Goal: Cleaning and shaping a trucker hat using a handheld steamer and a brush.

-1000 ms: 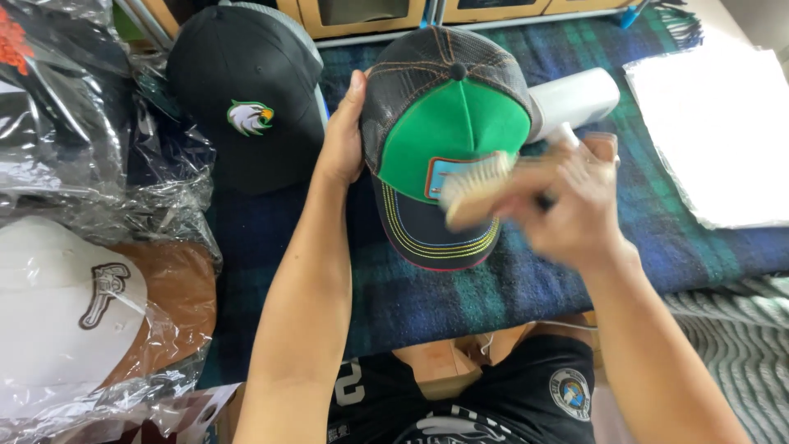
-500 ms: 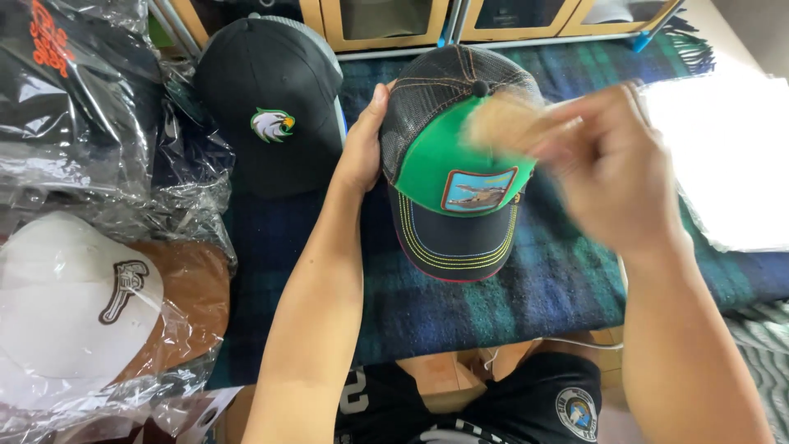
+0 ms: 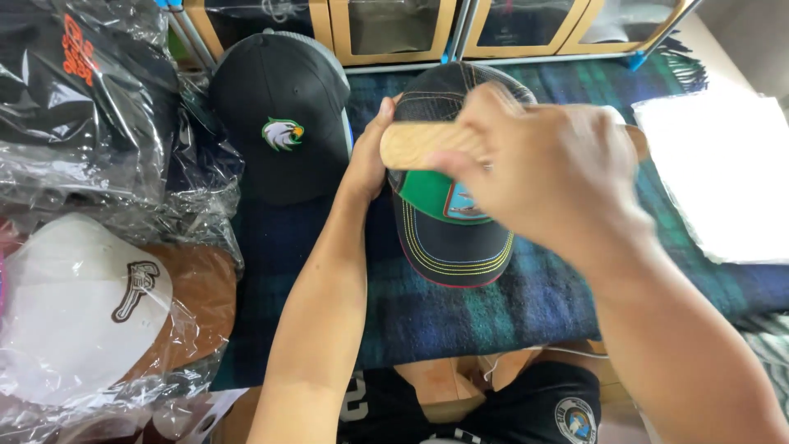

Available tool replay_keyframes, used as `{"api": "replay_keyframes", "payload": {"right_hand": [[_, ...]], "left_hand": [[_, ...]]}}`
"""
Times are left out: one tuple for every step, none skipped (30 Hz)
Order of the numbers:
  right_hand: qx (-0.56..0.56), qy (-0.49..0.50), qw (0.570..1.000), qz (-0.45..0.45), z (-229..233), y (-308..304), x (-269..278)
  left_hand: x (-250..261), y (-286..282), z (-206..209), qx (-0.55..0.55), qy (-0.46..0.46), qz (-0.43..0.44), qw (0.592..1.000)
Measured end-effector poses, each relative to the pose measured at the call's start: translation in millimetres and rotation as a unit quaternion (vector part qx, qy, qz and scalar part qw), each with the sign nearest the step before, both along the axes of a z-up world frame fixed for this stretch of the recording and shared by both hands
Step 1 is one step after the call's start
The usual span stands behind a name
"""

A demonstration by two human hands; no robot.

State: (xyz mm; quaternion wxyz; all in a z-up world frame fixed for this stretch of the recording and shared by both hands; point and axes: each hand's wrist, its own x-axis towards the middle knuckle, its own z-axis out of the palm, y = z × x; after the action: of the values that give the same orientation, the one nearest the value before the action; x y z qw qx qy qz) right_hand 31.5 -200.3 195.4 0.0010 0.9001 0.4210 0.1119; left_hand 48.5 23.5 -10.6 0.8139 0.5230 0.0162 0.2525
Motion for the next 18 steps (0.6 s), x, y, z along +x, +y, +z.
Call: {"api": "replay_keyframes", "payload": {"right_hand": [[0.001,0.0,1.0,-0.002,1,4,6],[-0.01,0.01,0.999,-0.038,1,7,13],[-0.021,0.02,0.997,-0.074,1,11,19],[-0.022,0.02,0.997,-0.076,-7,6,39],[0.095,0.059,0.989,-0.091,-16,0,59],[0.213,0.098,0.966,-0.105,-24,-4,79],[0.213,0.098,0.966,-0.106,-43,-14,104],[0.273,0.1,0.953,-0.083,-62,-22,130],[0.331,0.102,0.936,-0.06,-80,-30,156],[0.331,0.1,0.936,-0.059,-82,-35,148],[0.381,0.144,0.911,-0.06,-84,-40,141],[0.427,0.19,0.882,-0.063,-89,-47,132],[0.426,0.19,0.882,-0.064,-98,-48,121],[0.467,0.224,0.854,-0.056,-107,-48,110],[0.506,0.258,0.822,-0.047,-115,-49,99],[0.507,0.257,0.821,-0.047,-132,-54,105],[0.538,0.265,0.798,-0.052,-148,-59,110],[0.565,0.275,0.776,-0.057,-164,-64,114]], "left_hand": [[0,0,-1,0.001,0.0,-0.002,1.0],[1,-1,-2,-0.01,0.0,0.011,1.0],[2,-2,-4,-0.021,-0.001,0.023,1.0],[2,-3,-3,-0.023,-0.001,0.021,1.0],[1,-4,-2,-0.004,-0.016,0.015,1.0],[1,-4,0,0.015,-0.032,0.01,0.999],[0,-4,-2,0.014,-0.033,0.009,0.999],[0,-3,-2,0.018,-0.024,0.011,0.999],[0,-2,-2,0.021,-0.014,0.014,1.0],[2,-1,-3,0.021,-0.017,0.014,1.0],[5,0,-5,0.007,-0.03,0.009,0.999],[5,-1,-10,-0.009,-0.039,0.003,0.999],[1,-9,0,-0.011,-0.038,0.002,0.999],[-3,-16,10,0.014,-0.016,0.042,0.999],[-8,-23,20,0.039,0.006,0.081,0.996],[-8,-24,22,0.041,0.006,0.081,0.996],[-9,-26,23,0.042,0.008,0.084,0.996],[-12,-28,24,0.041,0.011,0.088,0.995]]}}
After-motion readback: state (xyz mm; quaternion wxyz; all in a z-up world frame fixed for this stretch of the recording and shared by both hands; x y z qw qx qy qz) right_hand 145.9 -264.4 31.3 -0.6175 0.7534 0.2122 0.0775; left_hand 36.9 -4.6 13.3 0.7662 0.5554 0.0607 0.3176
